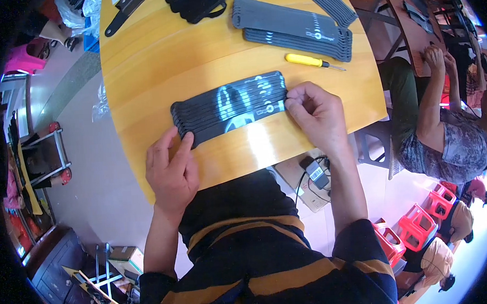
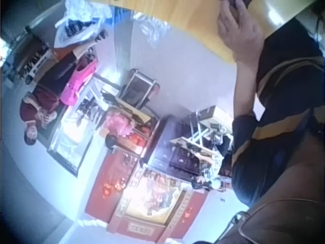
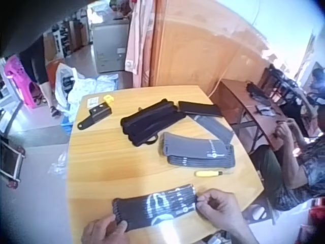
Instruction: Assembling and inspecting black ribbed plastic straps and components on a wooden table in a workshop.
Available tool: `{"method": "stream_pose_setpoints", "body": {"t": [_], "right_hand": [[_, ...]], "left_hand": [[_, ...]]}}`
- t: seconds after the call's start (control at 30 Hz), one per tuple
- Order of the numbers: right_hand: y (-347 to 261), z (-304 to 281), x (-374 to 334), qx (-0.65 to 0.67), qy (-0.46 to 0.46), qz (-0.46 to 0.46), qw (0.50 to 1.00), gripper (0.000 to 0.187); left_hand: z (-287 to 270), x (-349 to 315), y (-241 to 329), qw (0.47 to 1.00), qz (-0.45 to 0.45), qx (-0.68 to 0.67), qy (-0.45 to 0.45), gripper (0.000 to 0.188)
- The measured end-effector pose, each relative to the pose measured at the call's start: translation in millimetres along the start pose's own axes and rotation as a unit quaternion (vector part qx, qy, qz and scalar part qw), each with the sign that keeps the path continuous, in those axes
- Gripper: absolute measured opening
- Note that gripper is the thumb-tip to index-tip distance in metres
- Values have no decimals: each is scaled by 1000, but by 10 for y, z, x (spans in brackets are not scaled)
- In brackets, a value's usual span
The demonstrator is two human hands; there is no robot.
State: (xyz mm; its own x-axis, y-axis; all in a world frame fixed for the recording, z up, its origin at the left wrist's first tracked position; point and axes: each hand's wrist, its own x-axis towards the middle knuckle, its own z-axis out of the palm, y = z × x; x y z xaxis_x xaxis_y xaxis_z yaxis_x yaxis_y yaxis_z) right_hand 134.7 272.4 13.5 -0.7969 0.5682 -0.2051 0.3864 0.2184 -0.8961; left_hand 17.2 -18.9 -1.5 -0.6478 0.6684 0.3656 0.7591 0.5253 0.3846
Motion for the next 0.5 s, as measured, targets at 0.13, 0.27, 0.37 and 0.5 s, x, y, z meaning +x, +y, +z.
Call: {"method": "stream_pose_setpoints", "body": {"t": [0.13,0.27,0.37,0.5], "right_hand": [[-2,-27,7,26,-15,6,1000,5],[20,-52,-6,32,-21,3,999,4],[1,-68,-15,26,-28,3,999,5],[-124,-48,-37,-82,-23,-25,996,6]], "left_hand": [[-19,18,0,1000,6,-3,-4,36],[-8,36,-6,1000,6,-3,-9,35],[-11,50,3,1000,6,-9,-5,34],[-20,74,21,1000,7,-19,0,31]]}}
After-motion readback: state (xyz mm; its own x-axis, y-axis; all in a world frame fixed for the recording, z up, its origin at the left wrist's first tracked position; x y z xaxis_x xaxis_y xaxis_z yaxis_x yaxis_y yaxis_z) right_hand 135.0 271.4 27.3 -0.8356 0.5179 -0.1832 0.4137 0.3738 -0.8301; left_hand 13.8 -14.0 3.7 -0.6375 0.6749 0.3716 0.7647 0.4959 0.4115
